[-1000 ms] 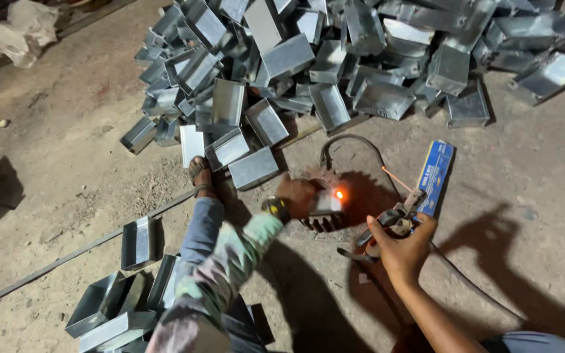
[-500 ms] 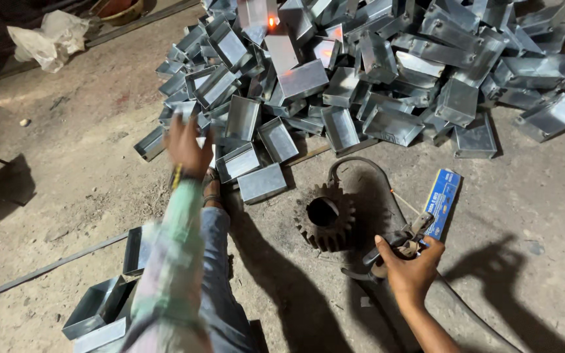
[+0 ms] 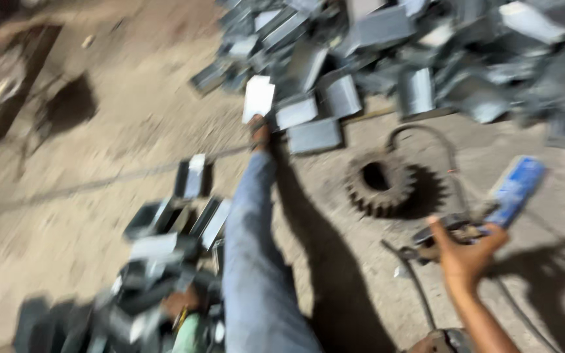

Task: The person welds the edges of small metal boxes using a welding tool while seated on the floor.

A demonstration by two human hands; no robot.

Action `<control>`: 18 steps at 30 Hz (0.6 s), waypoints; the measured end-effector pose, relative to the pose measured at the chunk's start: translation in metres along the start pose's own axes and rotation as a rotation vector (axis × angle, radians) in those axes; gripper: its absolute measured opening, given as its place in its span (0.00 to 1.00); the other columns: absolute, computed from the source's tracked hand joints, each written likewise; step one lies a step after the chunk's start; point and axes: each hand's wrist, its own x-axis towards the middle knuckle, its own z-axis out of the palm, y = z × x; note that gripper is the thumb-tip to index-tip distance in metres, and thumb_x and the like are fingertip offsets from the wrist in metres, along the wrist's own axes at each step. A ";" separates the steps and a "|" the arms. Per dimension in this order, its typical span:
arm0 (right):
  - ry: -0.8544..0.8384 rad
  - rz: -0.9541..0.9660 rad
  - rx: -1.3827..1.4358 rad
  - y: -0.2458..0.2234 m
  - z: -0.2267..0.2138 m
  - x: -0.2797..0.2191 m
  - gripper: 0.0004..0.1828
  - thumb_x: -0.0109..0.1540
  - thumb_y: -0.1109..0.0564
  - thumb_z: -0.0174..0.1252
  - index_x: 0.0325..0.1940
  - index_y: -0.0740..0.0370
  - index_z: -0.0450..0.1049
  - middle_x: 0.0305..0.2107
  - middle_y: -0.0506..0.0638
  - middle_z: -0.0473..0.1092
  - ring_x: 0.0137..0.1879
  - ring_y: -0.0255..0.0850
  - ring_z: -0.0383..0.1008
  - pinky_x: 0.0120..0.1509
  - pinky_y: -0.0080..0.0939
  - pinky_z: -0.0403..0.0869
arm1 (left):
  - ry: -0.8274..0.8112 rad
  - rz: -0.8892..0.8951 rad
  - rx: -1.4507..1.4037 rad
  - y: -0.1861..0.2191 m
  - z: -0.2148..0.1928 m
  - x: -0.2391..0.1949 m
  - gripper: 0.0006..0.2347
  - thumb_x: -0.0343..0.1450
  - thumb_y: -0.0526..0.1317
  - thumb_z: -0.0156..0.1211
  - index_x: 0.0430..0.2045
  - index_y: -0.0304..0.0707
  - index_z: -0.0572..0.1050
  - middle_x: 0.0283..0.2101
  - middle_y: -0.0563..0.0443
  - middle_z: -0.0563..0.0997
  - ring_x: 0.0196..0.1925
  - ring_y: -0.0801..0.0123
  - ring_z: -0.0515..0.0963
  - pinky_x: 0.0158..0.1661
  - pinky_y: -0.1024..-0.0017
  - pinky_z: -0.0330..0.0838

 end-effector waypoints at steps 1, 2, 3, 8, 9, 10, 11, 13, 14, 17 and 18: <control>-0.024 -0.055 -0.008 0.013 -0.002 0.001 0.48 0.58 0.43 0.78 0.65 0.70 0.54 0.53 0.58 0.61 0.59 0.47 0.65 0.67 0.51 0.68 | -0.031 0.011 -0.010 -0.008 0.010 0.004 0.16 0.69 0.51 0.65 0.41 0.39 0.81 0.35 0.32 0.80 0.40 0.40 0.80 0.40 0.49 0.75; -0.051 -0.091 -0.020 0.024 -0.006 0.000 0.47 0.59 0.45 0.78 0.65 0.70 0.53 0.54 0.59 0.60 0.58 0.46 0.65 0.65 0.49 0.69 | -0.030 0.016 -0.020 -0.017 0.015 0.013 0.16 0.69 0.51 0.65 0.40 0.39 0.81 0.35 0.32 0.80 0.40 0.40 0.80 0.40 0.49 0.75; -0.071 -0.103 0.025 0.033 -0.006 0.001 0.46 0.59 0.48 0.77 0.65 0.69 0.53 0.54 0.59 0.60 0.57 0.45 0.65 0.63 0.47 0.69 | -0.012 0.019 -0.018 -0.026 0.014 0.025 0.15 0.69 0.51 0.65 0.39 0.38 0.81 0.35 0.32 0.80 0.40 0.40 0.81 0.40 0.49 0.75; -0.138 0.070 0.454 0.048 -0.002 0.004 0.45 0.60 0.58 0.79 0.67 0.64 0.51 0.53 0.55 0.64 0.54 0.39 0.69 0.62 0.39 0.74 | 0.193 0.040 -0.011 -0.058 -0.030 0.085 0.14 0.68 0.49 0.65 0.35 0.36 0.82 0.34 0.31 0.81 0.39 0.39 0.81 0.40 0.50 0.75; -0.133 0.096 0.525 0.047 -0.003 0.005 0.46 0.60 0.59 0.80 0.67 0.63 0.51 0.54 0.55 0.64 0.54 0.39 0.69 0.63 0.38 0.75 | 0.245 0.053 -0.012 -0.059 -0.046 0.096 0.14 0.68 0.49 0.65 0.34 0.36 0.82 0.34 0.31 0.81 0.39 0.39 0.81 0.40 0.50 0.75; -0.134 0.075 0.568 0.046 -0.002 0.005 0.45 0.60 0.60 0.79 0.66 0.63 0.50 0.55 0.55 0.64 0.56 0.39 0.69 0.64 0.38 0.75 | 0.296 0.067 -0.003 -0.053 -0.060 0.105 0.14 0.68 0.48 0.65 0.34 0.35 0.82 0.34 0.31 0.81 0.39 0.39 0.81 0.40 0.50 0.75; -0.133 0.054 0.607 0.045 -0.005 0.004 0.45 0.60 0.61 0.78 0.66 0.63 0.50 0.57 0.56 0.63 0.57 0.39 0.69 0.65 0.38 0.75 | 0.368 0.085 -0.017 -0.052 -0.077 0.110 0.14 0.68 0.48 0.65 0.33 0.35 0.82 0.34 0.31 0.81 0.39 0.39 0.81 0.40 0.50 0.76; -0.111 -0.035 0.423 0.041 -0.006 0.002 0.44 0.61 0.60 0.77 0.66 0.67 0.50 0.57 0.59 0.62 0.57 0.41 0.66 0.64 0.40 0.73 | 0.543 0.159 -0.077 -0.043 -0.115 0.111 0.13 0.67 0.47 0.65 0.31 0.34 0.82 0.34 0.30 0.81 0.39 0.38 0.81 0.41 0.51 0.76; -0.110 -0.056 0.318 0.038 -0.006 0.003 0.44 0.62 0.57 0.77 0.66 0.68 0.50 0.57 0.59 0.62 0.57 0.42 0.66 0.63 0.41 0.72 | 0.639 0.220 -0.151 -0.036 -0.137 0.108 0.13 0.67 0.47 0.65 0.31 0.33 0.82 0.34 0.30 0.82 0.39 0.38 0.82 0.41 0.51 0.76; -0.112 -0.057 -0.027 0.026 -0.006 0.001 0.47 0.62 0.47 0.80 0.66 0.68 0.52 0.54 0.59 0.64 0.53 0.43 0.67 0.61 0.44 0.72 | 0.816 0.541 -0.470 0.015 -0.195 0.080 0.14 0.69 0.47 0.66 0.25 0.31 0.80 0.28 0.34 0.81 0.31 0.40 0.81 0.34 0.54 0.75; -0.120 -0.022 -0.021 0.021 -0.005 -0.001 0.48 0.59 0.44 0.79 0.66 0.68 0.53 0.52 0.58 0.65 0.53 0.43 0.68 0.61 0.46 0.71 | 0.862 0.586 -0.526 0.043 -0.208 0.066 0.14 0.70 0.45 0.68 0.24 0.29 0.78 0.25 0.34 0.80 0.28 0.43 0.79 0.32 0.56 0.73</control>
